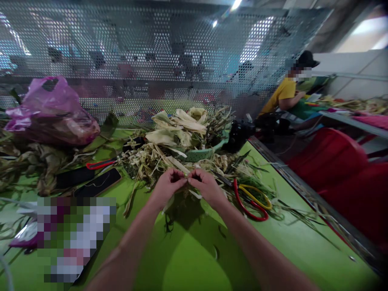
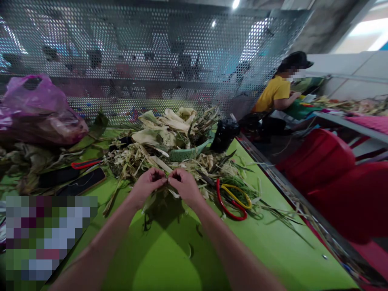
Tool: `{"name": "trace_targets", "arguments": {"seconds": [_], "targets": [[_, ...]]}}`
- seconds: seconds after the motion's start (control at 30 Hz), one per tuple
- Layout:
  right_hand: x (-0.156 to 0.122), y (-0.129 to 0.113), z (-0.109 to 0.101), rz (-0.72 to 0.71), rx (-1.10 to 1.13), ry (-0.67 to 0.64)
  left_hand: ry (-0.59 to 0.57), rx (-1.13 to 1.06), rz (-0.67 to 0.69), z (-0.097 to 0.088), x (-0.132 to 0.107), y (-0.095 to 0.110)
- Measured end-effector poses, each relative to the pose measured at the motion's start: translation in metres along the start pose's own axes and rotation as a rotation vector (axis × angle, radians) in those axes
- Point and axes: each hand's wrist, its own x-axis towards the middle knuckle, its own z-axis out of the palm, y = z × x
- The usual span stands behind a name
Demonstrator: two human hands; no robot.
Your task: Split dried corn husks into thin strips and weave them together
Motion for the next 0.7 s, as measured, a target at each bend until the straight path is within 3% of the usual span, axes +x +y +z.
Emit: {"name": "trace_targets", "arguments": {"seconds": [0.2,0.37,0.7], "targets": [[0.0005,0.0038,0.0003,-0.098,-0.058,-0.004,0.028,0.005,-0.037,0.0020,-0.0011,0.0026],[0.0005,0.0057,0.0006,-0.105,-0.007,-0.048,0.041,0.032,0.023,0.0001,0.0006,0.0012],[-0.0022,0.0029,0.0003,-0.231,-0.325,0.050,0.002,0.221,0.159,-0.0013,0.0022,0.0009]]}}
